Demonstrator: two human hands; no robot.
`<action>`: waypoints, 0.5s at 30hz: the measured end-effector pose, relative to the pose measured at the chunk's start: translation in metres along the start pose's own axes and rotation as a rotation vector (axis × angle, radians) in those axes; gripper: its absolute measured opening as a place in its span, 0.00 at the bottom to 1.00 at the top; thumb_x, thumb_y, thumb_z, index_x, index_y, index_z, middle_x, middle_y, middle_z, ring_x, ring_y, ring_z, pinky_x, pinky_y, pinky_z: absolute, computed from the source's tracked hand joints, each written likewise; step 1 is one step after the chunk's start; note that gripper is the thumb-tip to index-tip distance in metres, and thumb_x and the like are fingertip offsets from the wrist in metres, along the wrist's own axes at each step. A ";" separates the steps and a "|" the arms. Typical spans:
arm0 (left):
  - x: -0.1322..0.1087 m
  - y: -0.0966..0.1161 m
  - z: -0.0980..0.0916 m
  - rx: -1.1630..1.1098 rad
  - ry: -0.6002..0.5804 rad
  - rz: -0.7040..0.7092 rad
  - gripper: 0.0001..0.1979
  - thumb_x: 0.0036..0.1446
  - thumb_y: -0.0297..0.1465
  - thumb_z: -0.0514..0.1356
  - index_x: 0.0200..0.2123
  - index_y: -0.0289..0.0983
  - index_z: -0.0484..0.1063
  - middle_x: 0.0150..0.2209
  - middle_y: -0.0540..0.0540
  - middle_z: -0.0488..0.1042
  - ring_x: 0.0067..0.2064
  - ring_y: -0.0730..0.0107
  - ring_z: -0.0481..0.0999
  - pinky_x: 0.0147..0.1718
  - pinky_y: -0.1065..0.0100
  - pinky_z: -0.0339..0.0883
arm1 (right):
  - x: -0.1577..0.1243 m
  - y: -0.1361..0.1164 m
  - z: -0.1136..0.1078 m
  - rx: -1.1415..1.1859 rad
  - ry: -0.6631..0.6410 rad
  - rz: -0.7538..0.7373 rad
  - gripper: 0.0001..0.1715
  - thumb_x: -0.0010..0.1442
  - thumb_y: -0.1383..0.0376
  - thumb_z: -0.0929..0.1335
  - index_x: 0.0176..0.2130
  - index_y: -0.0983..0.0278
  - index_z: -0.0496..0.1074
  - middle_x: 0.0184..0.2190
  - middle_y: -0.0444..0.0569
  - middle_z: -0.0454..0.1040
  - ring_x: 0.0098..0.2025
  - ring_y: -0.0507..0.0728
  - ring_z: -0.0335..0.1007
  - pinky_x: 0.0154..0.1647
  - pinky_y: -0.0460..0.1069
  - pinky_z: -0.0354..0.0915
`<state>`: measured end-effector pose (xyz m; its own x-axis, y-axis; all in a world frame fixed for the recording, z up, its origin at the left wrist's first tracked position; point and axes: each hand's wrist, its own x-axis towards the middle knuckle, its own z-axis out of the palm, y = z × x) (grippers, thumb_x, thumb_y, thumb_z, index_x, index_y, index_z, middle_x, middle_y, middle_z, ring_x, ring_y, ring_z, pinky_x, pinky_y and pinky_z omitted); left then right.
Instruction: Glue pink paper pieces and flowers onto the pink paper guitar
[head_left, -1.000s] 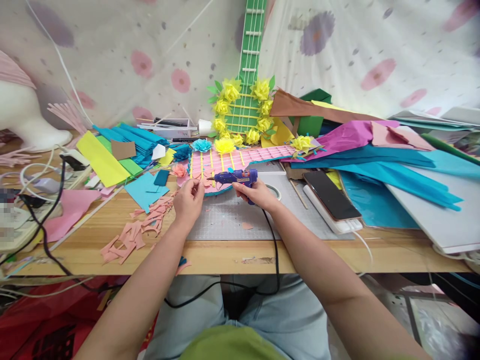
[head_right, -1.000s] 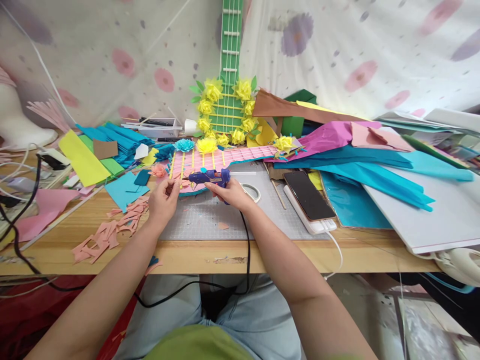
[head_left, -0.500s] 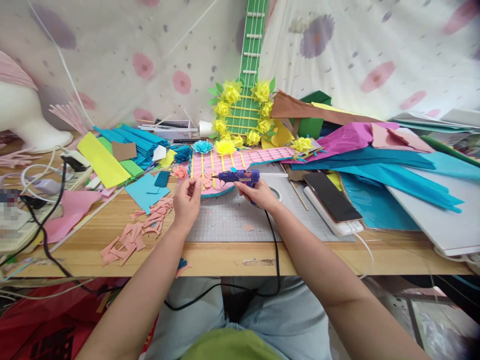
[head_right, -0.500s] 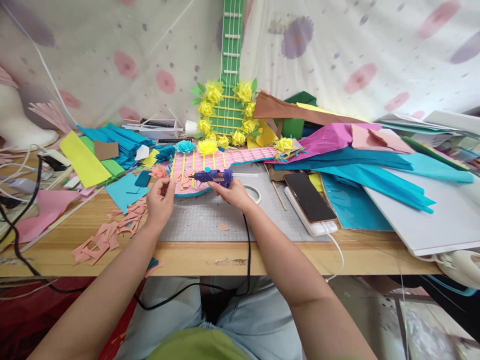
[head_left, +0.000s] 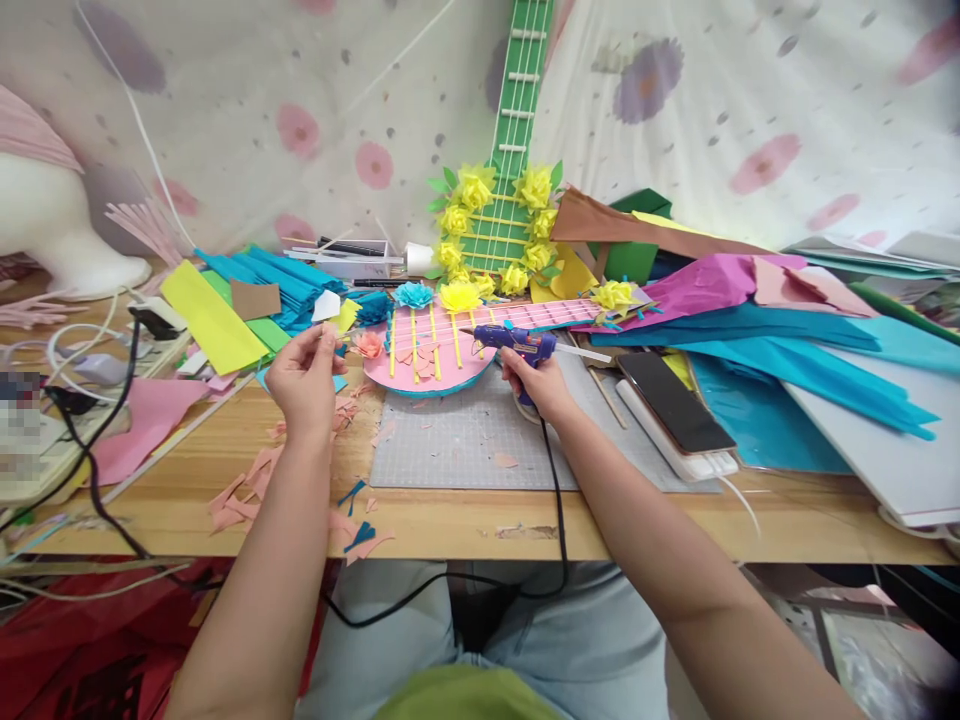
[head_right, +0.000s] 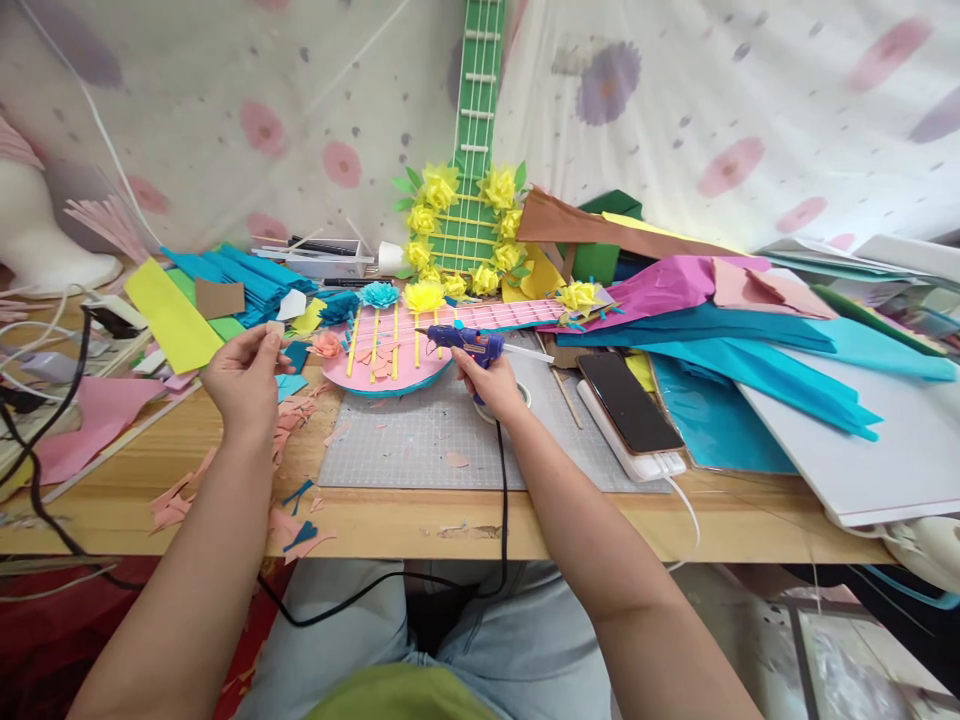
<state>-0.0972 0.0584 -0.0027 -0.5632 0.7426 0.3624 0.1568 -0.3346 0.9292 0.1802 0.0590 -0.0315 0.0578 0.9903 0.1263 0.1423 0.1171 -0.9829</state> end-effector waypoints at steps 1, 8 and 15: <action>0.003 0.003 -0.001 -0.006 -0.031 -0.036 0.11 0.48 0.36 0.63 0.35 0.36 0.74 0.28 0.50 0.74 0.24 0.78 0.68 0.23 0.74 0.67 | 0.000 0.000 0.000 0.010 0.005 -0.002 0.32 0.44 0.38 0.69 0.20 0.63 0.64 0.16 0.43 0.65 0.15 0.46 0.55 0.17 0.46 0.53; 0.019 0.016 -0.021 0.049 -0.230 -0.399 0.11 0.37 0.32 0.67 0.25 0.35 0.69 0.22 0.51 0.71 0.21 0.81 0.65 0.18 0.77 0.62 | 0.002 0.001 -0.002 0.010 0.035 0.000 0.31 0.45 0.38 0.68 0.20 0.62 0.63 0.17 0.43 0.65 0.16 0.47 0.55 0.17 0.46 0.54; 0.021 0.001 -0.027 0.240 -0.380 -0.658 0.12 0.33 0.31 0.67 0.23 0.35 0.69 0.23 0.51 0.71 0.19 0.79 0.66 0.13 0.77 0.51 | 0.003 0.004 -0.002 0.029 0.051 -0.002 0.29 0.47 0.40 0.68 0.21 0.62 0.64 0.18 0.43 0.65 0.17 0.47 0.55 0.17 0.46 0.54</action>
<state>-0.1305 0.0582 0.0037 -0.2925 0.9059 -0.3061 0.0830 0.3430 0.9357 0.1833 0.0619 -0.0350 0.1083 0.9850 0.1346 0.1139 0.1222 -0.9859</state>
